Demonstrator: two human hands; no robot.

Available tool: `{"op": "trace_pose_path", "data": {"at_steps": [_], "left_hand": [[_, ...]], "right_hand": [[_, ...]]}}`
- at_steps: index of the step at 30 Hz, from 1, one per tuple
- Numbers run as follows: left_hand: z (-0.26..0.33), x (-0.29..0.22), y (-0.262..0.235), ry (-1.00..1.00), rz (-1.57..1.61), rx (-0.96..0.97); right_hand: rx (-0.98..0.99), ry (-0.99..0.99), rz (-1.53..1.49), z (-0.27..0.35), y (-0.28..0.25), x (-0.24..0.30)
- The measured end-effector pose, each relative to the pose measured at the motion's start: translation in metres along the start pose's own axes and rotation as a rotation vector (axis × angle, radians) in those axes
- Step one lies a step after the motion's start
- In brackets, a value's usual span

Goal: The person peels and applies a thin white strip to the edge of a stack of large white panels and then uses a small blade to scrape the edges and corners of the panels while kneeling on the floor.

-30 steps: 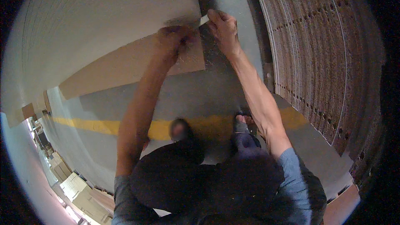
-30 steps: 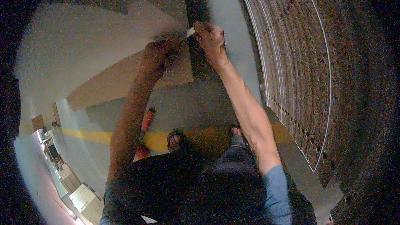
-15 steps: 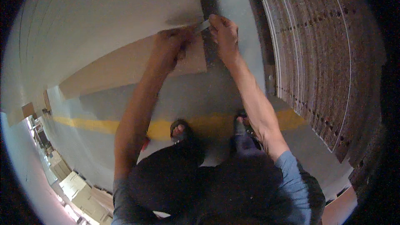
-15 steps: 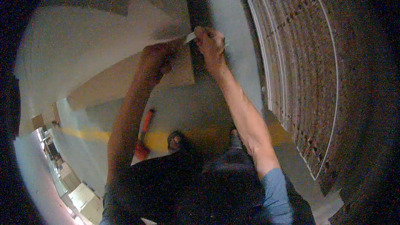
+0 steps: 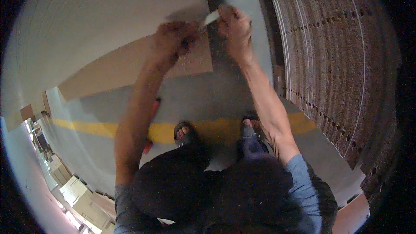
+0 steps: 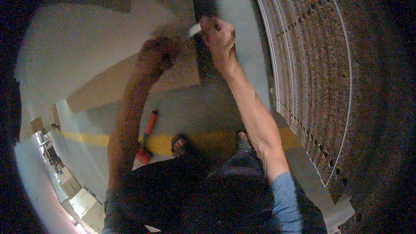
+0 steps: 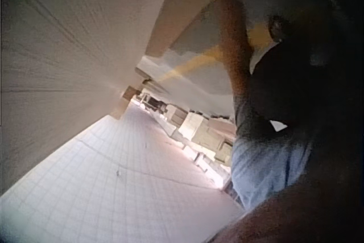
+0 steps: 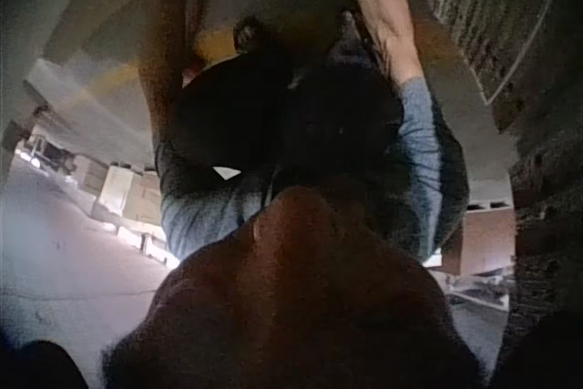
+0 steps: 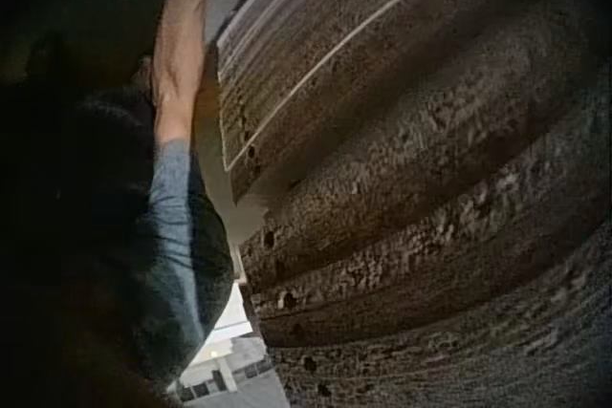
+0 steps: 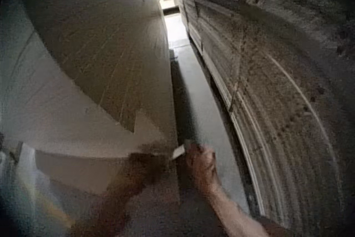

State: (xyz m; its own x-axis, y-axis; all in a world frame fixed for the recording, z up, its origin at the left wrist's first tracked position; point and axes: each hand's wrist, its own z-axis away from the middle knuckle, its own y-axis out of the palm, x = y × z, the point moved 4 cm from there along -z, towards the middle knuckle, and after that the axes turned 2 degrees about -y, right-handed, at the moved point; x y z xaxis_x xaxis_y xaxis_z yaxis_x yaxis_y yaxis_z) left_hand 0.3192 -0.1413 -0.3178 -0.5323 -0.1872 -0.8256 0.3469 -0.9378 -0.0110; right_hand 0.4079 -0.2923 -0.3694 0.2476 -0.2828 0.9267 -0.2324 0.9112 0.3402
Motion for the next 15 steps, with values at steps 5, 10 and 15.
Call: {"op": "trace_pose_path", "data": {"at_steps": [5,10,15], "left_hand": [[-0.014,0.009,-0.009,0.055,-0.136,0.083],[-0.007,0.016,-0.020,0.154,-0.366,0.000],[0.073,0.024,-0.050,-0.014,-0.113,-0.206]], "right_hand": [[-0.118,0.017,0.134,-0.003,-0.012,-0.069],[-0.026,0.163,0.167,0.018,-0.002,-0.059],[0.089,-0.253,0.502,0.012,-0.002,-0.017]]}}
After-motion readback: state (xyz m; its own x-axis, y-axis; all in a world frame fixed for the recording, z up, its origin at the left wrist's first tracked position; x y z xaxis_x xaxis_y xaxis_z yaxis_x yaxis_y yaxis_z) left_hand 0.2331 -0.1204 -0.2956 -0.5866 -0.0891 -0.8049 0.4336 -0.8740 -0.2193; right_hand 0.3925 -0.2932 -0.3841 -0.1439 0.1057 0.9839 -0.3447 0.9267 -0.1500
